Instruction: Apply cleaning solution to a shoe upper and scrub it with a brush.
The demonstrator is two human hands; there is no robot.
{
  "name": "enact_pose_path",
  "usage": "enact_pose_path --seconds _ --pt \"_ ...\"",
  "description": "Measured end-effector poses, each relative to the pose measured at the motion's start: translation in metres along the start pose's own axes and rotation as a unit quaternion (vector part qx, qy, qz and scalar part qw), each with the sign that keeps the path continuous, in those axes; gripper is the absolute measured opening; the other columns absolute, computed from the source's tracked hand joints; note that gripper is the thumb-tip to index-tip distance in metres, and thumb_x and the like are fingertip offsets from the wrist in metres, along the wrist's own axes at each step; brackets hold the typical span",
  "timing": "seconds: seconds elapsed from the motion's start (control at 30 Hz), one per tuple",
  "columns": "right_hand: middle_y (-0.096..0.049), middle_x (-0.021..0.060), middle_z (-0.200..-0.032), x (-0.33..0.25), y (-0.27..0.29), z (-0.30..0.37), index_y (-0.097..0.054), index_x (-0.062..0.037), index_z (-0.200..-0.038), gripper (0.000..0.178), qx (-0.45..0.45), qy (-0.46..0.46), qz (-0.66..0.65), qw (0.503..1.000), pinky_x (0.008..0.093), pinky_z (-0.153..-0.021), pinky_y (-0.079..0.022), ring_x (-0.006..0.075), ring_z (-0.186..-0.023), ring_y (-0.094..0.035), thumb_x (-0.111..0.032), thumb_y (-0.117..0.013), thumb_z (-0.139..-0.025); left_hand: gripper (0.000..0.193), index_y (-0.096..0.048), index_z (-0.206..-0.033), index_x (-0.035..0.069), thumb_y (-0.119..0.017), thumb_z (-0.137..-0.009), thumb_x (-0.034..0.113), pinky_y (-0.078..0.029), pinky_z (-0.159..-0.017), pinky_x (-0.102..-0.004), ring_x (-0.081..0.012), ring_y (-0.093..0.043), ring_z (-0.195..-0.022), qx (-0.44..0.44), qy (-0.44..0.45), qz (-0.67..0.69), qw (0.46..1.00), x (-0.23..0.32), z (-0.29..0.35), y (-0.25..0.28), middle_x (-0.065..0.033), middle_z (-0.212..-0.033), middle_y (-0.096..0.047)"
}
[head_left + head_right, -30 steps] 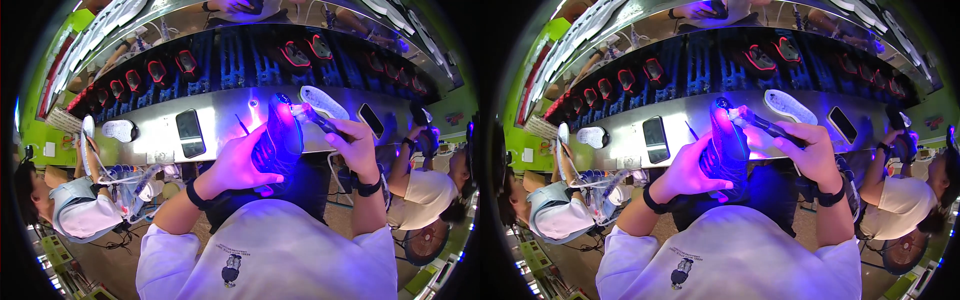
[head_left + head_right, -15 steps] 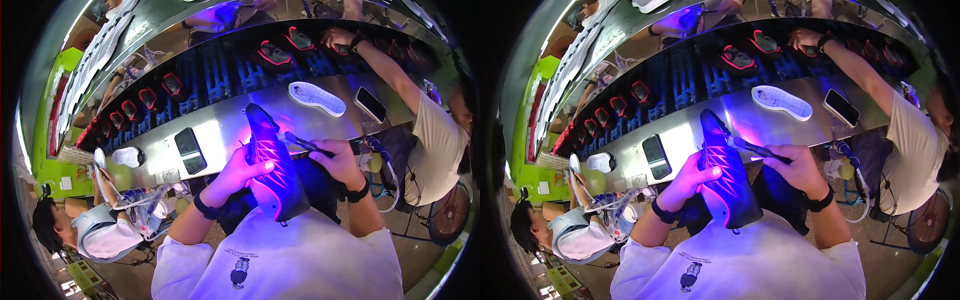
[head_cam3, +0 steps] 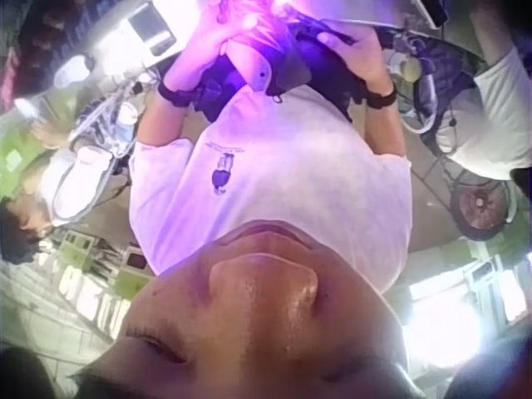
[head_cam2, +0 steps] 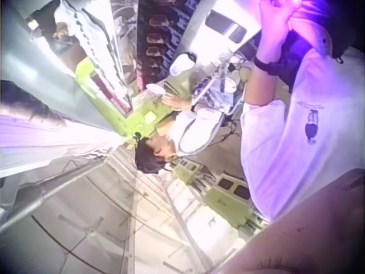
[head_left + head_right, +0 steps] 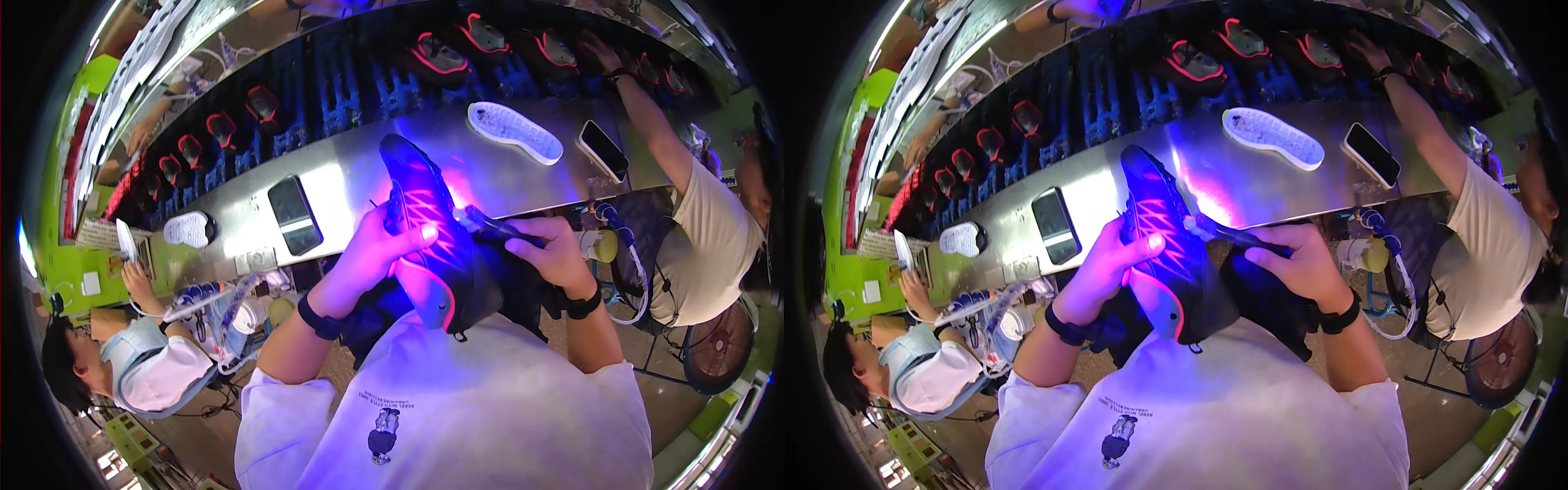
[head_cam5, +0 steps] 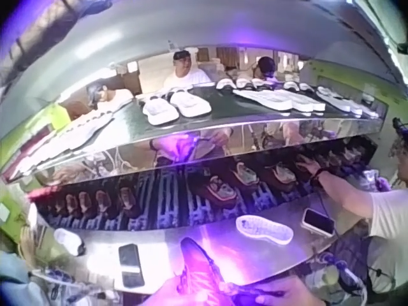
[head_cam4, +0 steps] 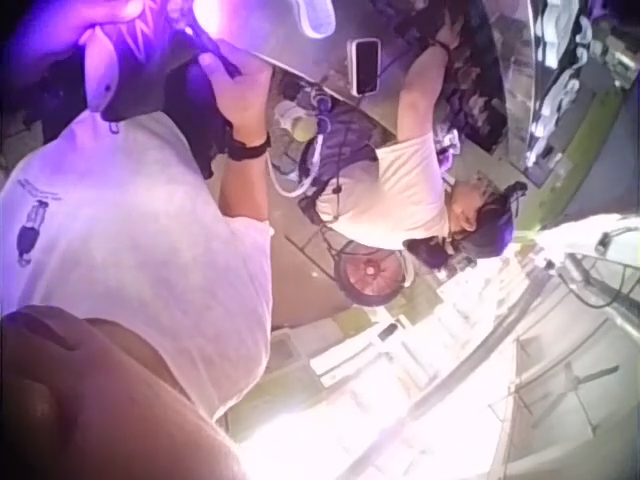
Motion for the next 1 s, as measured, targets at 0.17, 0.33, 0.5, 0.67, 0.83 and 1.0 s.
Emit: enact_pose_path --seconds 0.17,0.33,0.5,0.67,0.83,1.0 --pt "-0.073 0.0021 -0.088 -0.009 0.015 0.018 -0.074 0.0002 -0.115 0.03 -0.104 -0.082 -0.023 0.991 0.0243 -0.072 -0.048 0.007 -0.079 -0.06 -0.007 -0.079 -0.086 0.065 -0.047 -0.137 -0.007 -0.078 -0.089 0.024 -0.055 -0.095 -0.0357 -0.0222 -0.068 -0.108 0.03 -0.044 0.02 0.998 -0.012 0.003 0.011 -0.0153 -0.121 -0.066" --pt "-0.072 0.0032 -0.084 -0.016 0.025 0.035 -0.075 0.0008 -0.112 0.03 -0.119 -0.109 0.03 0.986 0.0246 -0.067 -0.047 0.0082 -0.074 -0.06 -0.008 -0.08 -0.085 0.058 -0.05 -0.134 -0.007 -0.076 -0.091 0.023 -0.056 -0.093 -0.0368 -0.0233 -0.07 -0.104 0.068 -0.035 0.051 0.996 -0.013 0.009 0.012 -0.0154 -0.118 -0.067" --pt "-0.066 0.0064 -0.075 -0.02 0.031 0.046 -0.075 -0.0002 -0.109 0.03 -0.058 -0.006 0.082 0.995 0.0275 -0.061 -0.044 0.0128 -0.066 -0.057 -0.006 -0.081 -0.08 0.049 -0.054 -0.129 -0.006 -0.073 -0.094 0.024 -0.057 -0.09 -0.0353 -0.0223 -0.071 -0.1 0.085 -0.039 0.098 0.991 -0.015 0.003 0.009 -0.0139 -0.114 -0.069" --pt "-0.061 0.0083 -0.07 -0.037 0.037 0.033 -0.075 -0.0025 -0.108 0.032 -0.022 0.07 0.166 0.983 0.0291 -0.058 -0.042 0.0181 -0.061 -0.056 -0.003 -0.081 -0.076 0.041 -0.06 -0.124 0.0 -0.061 -0.102 0.034 -0.058 -0.087 -0.0335 -0.0213 -0.072 -0.097 0.055 0.075 0.191 0.977 -0.015 0.001 0.006 -0.0109 -0.11 -0.072" --pt "-0.06 0.0075 -0.069 -0.068 0.043 0.003 -0.075 -0.0029 -0.108 0.034 0.007 0.124 0.188 0.974 0.0298 -0.057 -0.042 0.0194 -0.059 -0.056 -0.003 -0.082 -0.075 0.048 -0.06 -0.125 0.0 -0.054 -0.104 0.042 -0.059 -0.086 -0.0358 -0.0234 -0.072 -0.099 -0.031 0.125 0.311 0.942 -0.009 0.008 0.003 -0.0126 -0.113 -0.071" --pt "-0.061 0.0068 -0.07 -0.101 0.05 -0.022 -0.076 -0.0028 -0.109 0.038 -0.01 0.207 0.219 0.954 0.0274 -0.054 -0.041 0.0154 -0.058 -0.057 0.003 -0.081 -0.072 0.043 -0.061 -0.121 0.012 -0.052 -0.103 0.049 -0.061 -0.059 -0.0332 -0.0262 -0.074 -0.08 -0.048 0.167 0.42 0.891 -0.023 0.012 -0.002 -0.0104 -0.104 -0.072"
Point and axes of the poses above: each hand's wrist, its own z-axis away from the middle knuckle, its own y-axis out of the back of the hand, x = y × z, the point moved 2 cm from there along -z, towards the middle knuckle
